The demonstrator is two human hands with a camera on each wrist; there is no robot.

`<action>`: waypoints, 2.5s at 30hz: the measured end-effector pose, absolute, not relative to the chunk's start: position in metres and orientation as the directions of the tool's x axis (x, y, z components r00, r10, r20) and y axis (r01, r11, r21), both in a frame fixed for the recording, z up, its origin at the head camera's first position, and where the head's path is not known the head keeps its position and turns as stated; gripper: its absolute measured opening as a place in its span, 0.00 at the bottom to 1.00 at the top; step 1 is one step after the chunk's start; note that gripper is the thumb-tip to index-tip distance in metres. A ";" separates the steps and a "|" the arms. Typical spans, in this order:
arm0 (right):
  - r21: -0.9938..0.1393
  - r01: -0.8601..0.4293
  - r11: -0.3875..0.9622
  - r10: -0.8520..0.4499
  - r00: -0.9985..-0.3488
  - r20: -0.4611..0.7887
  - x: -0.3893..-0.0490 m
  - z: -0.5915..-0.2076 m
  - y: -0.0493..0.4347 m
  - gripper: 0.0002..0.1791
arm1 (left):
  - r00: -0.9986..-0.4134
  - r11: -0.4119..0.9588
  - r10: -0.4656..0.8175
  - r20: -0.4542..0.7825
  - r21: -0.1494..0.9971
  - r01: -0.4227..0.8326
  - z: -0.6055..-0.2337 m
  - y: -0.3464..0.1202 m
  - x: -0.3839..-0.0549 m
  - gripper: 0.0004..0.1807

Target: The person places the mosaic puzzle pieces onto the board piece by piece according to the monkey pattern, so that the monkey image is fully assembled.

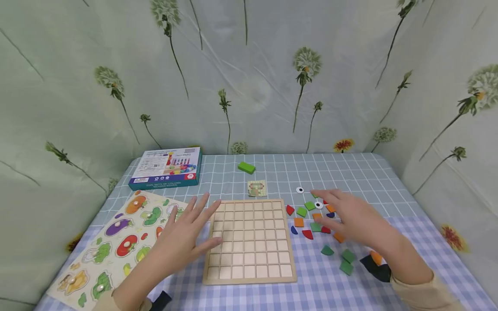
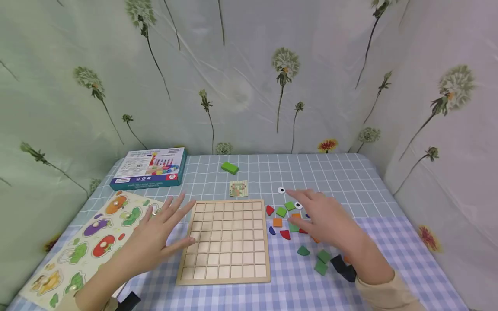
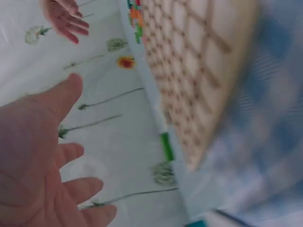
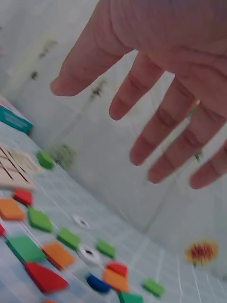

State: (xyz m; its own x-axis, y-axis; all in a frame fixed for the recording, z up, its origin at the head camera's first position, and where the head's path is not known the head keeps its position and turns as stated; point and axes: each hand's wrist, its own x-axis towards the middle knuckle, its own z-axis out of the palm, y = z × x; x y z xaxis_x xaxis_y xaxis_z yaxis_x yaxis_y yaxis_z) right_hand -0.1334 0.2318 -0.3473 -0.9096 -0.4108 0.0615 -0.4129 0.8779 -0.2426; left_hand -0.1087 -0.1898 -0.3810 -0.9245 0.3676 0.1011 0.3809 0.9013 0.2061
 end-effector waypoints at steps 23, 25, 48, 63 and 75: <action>-0.357 -0.338 0.871 -0.402 -0.908 -0.120 -0.230 -0.403 0.275 0.16 | -0.862 0.758 0.491 -0.125 0.549 0.353 -0.434 -0.226 -0.080 0.54; -0.363 -0.353 0.862 -0.415 -0.904 -0.106 -0.232 -0.406 0.277 0.15 | -0.860 0.755 0.494 -0.123 0.551 0.355 -0.435 -0.227 -0.081 0.54; -0.344 -0.382 0.858 -0.440 -0.891 -0.110 -0.237 -0.414 0.282 0.12 | -0.864 0.774 0.485 -0.134 0.525 0.354 -0.438 -0.229 -0.080 0.53; -0.356 -0.345 0.869 -0.415 -0.899 -0.140 -0.234 -0.409 0.287 0.13 | -0.869 0.776 0.478 -0.131 0.526 0.348 -0.436 -0.227 -0.079 0.52; -0.302 -0.361 0.882 -0.410 -0.905 -0.114 -0.237 -0.414 0.285 0.13 | -0.872 0.780 0.481 -0.095 0.501 0.375 -0.438 -0.227 -0.078 0.52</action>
